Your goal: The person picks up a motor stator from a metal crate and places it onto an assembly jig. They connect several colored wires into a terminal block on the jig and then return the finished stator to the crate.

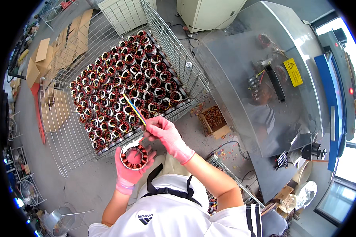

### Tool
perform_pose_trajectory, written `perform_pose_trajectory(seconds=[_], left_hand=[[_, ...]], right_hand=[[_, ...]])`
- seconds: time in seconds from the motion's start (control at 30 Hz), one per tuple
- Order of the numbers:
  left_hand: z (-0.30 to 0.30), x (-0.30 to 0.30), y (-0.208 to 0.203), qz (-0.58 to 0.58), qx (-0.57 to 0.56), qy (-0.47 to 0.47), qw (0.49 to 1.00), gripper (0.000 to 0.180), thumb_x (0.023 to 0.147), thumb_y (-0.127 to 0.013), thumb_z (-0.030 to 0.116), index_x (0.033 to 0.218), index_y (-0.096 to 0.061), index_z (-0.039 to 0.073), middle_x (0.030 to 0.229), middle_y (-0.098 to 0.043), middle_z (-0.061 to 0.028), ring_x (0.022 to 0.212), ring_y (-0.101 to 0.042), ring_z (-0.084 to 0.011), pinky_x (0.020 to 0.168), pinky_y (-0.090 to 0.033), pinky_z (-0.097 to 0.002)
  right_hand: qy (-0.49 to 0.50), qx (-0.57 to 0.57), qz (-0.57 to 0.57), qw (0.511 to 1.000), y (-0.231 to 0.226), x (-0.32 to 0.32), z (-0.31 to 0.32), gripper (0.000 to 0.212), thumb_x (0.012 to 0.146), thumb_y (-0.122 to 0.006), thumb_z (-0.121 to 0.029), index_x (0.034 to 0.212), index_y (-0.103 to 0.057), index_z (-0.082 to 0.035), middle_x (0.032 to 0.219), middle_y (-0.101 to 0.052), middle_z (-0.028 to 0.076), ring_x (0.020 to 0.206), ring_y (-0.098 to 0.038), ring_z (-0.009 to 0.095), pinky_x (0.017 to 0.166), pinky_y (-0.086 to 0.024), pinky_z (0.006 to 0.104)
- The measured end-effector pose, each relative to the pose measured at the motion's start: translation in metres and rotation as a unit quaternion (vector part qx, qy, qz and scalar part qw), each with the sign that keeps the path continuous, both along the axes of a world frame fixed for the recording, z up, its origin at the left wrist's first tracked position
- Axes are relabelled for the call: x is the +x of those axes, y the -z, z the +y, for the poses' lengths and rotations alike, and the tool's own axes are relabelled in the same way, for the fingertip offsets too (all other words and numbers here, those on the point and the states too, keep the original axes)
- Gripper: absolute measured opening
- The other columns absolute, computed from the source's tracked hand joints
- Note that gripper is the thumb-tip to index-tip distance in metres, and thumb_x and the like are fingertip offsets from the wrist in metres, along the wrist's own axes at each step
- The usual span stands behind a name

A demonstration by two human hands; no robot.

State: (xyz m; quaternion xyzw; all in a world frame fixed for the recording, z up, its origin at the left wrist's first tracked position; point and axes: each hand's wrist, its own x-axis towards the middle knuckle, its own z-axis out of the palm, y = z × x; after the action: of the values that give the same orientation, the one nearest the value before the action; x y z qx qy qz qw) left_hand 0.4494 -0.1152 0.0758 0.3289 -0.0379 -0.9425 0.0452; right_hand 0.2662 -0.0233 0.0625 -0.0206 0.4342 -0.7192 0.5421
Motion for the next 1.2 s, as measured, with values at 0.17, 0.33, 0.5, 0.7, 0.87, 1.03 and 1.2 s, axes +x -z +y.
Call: perform_pose_trajectory(seconds=[0.17,0.33,0.5,0.7,0.87,1.03,1.2], left_hand=[[0.009,0.0,0.009,-0.011,0.001,-0.038,0.999,0.084,0.086,-0.036,0.07,0.141,-0.04,0.006,0.138,-0.048,-0.0158,0.13,-0.041,-0.0425,0.106,-0.036,-0.0531],[0.02,0.003,0.003,-0.009,-0.01,-0.123,0.992,0.078,0.086,-0.037,0.068,0.138,-0.043,0.009,0.135,-0.05,-0.0137,0.127,-0.045,-0.0366,0.104,-0.038,-0.053],[0.009,0.035,0.026,0.047,0.015,-0.228,0.972,0.065,0.086,-0.037,0.068,0.123,-0.058,0.018,0.121,-0.061,-0.0046,0.113,-0.057,-0.0268,0.094,-0.045,-0.0455],[-0.03,0.089,0.049,0.026,-0.023,-0.264,0.964,0.066,0.086,-0.038,0.068,0.118,-0.062,0.014,0.115,-0.065,-0.0067,0.105,-0.061,-0.0277,0.086,-0.05,-0.0446],[-0.087,0.149,0.074,-0.005,0.036,-0.33,0.943,0.067,0.088,-0.038,0.067,0.112,-0.064,0.01,0.104,-0.068,-0.011,0.094,-0.065,-0.0279,0.084,-0.052,-0.0426],[-0.184,0.227,0.074,0.042,0.03,-0.311,0.949,0.076,0.087,-0.036,0.07,0.116,-0.061,0.005,0.107,-0.068,-0.0132,0.098,-0.065,-0.0296,0.088,-0.052,-0.0455],[-0.235,0.284,0.075,-0.023,0.037,-0.295,0.954,0.074,0.085,-0.038,0.072,0.117,-0.061,0.009,0.112,-0.064,-0.0098,0.102,-0.062,-0.0276,0.088,-0.052,-0.0438]], right_hand=[[-0.055,0.003,-0.008,0.998,0.009,-0.01,-0.012,0.021,0.093,-0.062,-0.015,0.11,-0.057,-0.005,0.098,-0.066,0.003,0.077,-0.06,0.006,0.067,-0.05,0.0193],[-0.083,0.047,0.227,0.969,-0.02,0.016,-0.043,0.016,0.087,-0.065,-0.007,0.102,-0.06,-0.007,0.084,-0.061,-0.001,0.069,-0.057,0.009,0.061,-0.047,0.0234],[-0.266,-0.016,0.775,0.574,-0.029,0.067,-0.064,0.012,0.076,-0.065,-0.021,0.086,-0.061,-0.014,0.077,-0.054,0.004,0.073,-0.059,0.025,0.061,-0.047,0.04],[-0.462,-0.073,0.614,0.636,-0.034,0.11,-0.114,0.037,0.088,-0.06,-0.041,0.087,-0.067,-0.005,0.086,-0.062,0.008,0.08,-0.062,0.029,0.068,-0.05,0.0377],[-0.605,-0.095,0.548,0.571,-0.022,0.168,-0.197,0.036,0.089,-0.061,-0.037,0.089,-0.067,-0.001,0.091,-0.059,0.01,0.081,-0.064,0.023,0.067,-0.05,0.0341],[-0.582,-0.048,0.128,0.802,0.02,0.227,-0.28,0.037,0.098,-0.053,-0.021,0.129,-0.052,-0.001,0.11,-0.06,0.006,0.096,-0.058,0.012,0.084,-0.049,0.0291],[-0.584,-0.208,0.492,0.611,0.009,0.271,-0.335,0.049,0.089,-0.062,-0.021,0.133,-0.049,-0.005,0.12,-0.059,0.012,0.105,-0.06,0.024,0.089,-0.048,0.0363]])
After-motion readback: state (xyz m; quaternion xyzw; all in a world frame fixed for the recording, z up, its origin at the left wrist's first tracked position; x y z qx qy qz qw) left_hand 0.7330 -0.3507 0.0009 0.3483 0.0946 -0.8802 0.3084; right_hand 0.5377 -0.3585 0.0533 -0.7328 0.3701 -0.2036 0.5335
